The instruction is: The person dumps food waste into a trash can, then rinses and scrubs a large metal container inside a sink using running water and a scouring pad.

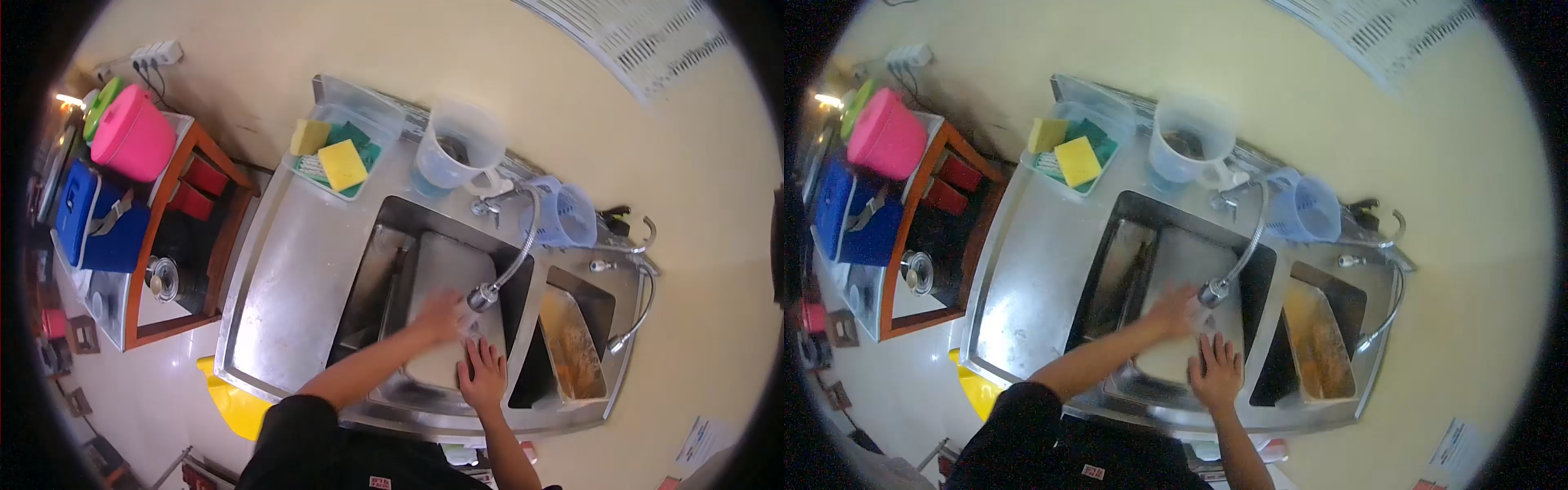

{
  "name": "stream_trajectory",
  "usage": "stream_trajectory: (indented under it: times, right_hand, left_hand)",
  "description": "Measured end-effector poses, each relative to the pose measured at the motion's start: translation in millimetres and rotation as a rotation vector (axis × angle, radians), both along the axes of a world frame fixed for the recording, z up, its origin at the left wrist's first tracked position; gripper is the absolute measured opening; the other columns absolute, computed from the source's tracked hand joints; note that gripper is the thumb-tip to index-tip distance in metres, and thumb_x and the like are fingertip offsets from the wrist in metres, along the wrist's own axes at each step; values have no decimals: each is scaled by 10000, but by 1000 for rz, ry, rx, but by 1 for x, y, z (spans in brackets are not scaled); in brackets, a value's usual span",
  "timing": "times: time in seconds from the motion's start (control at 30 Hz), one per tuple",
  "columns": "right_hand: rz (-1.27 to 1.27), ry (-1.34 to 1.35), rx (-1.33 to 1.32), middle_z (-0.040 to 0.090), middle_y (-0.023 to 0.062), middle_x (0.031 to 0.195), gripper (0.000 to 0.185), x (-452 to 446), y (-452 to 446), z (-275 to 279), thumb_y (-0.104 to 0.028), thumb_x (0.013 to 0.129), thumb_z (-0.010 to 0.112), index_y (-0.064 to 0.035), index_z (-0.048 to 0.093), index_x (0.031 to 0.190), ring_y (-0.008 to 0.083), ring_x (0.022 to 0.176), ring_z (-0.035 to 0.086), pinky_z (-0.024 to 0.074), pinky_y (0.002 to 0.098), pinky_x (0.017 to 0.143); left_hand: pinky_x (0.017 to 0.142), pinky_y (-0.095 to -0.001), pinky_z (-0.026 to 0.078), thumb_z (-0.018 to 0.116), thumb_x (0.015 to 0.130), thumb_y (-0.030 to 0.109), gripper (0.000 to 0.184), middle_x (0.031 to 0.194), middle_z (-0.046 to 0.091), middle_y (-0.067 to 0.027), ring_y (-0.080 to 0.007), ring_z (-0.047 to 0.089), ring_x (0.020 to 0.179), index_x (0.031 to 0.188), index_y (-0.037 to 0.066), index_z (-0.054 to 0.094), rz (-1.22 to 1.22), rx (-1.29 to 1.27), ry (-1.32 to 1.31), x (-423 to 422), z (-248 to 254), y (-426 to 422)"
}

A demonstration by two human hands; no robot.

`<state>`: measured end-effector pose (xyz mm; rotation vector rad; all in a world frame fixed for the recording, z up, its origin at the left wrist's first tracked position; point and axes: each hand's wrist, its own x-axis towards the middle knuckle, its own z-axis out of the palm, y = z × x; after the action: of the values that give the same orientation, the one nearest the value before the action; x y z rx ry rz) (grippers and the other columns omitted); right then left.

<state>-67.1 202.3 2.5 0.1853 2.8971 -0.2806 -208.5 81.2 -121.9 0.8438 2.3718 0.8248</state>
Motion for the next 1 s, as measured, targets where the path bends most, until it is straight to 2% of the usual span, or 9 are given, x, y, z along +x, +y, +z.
stream_trajectory:
  times: [0.17,0.2,0.3,0.47,0.57,0.63,0.77,0.87,1.0]
  right_hand:
    - [16,66,33,531,174,1452,525,-2,2,3,-404,917,571,-189,585,1395,431,1316,494,307,560,1136]
    - [8,79,13,533,180,1445,537,0,1,2,-410,916,560,-175,580,1399,438,1311,493,306,576,1132]
    - [-33,176,-48,570,206,1362,503,5,5,-2,-333,892,603,-132,598,1353,442,1238,539,405,521,1064]
    - [-483,222,-383,589,204,1284,523,10,15,1,-245,867,657,-118,554,1364,402,1163,586,499,421,942]
    - [-193,400,-298,570,186,1339,530,-9,19,1,-279,900,629,-122,519,1394,390,1183,582,473,461,971]
    - [-94,231,-327,555,170,1387,464,-8,25,-26,-289,942,586,-134,540,1377,376,1228,562,412,535,1025]
    - [88,172,-291,568,154,1389,437,-10,20,-28,-308,967,548,-161,547,1379,356,1266,543,376,573,1053]
    - [201,90,-376,580,153,1376,442,-31,16,-37,-337,973,529,-173,544,1383,354,1287,531,370,592,1054]
    - [119,-175,-259,542,153,1424,492,-103,-6,-50,-367,977,480,-191,494,1436,368,1354,470,285,637,1121]
  left_hand:
    - [1194,-620,111,492,963,412,547,1535,394,-193,-387,259,1483,1437,138,504,334,-196,126,-45,-37,34]
    - [1193,-573,184,472,982,380,509,1518,412,-212,-404,285,1466,1437,154,508,81,-270,274,-26,-10,22]
    - [1186,-506,281,382,1032,445,507,1573,375,-123,-390,310,1467,1461,189,474,-132,17,17,24,34,24]
    - [1067,-450,439,507,1002,323,474,1421,553,-138,-386,529,1290,1445,158,475,-208,328,-252,21,58,9]
    - [987,-457,488,588,958,241,554,1300,620,-207,-410,601,1181,1468,96,427,-188,321,-180,26,55,5]
    - [977,-462,491,603,945,262,605,1283,617,-238,-422,601,1169,1479,62,403,-91,276,-161,26,59,4]
    - [1181,-535,267,466,968,505,721,1533,365,-301,-425,333,1452,1527,61,360,41,-360,181,45,65,-17]
    - [1211,-598,112,374,977,571,762,1610,214,-293,-447,157,1515,1541,61,341,306,-551,87,51,108,-34]
    - [1198,-622,129,369,976,585,794,1607,233,-286,-446,186,1507,1541,30,327,303,-454,65,56,76,-67]
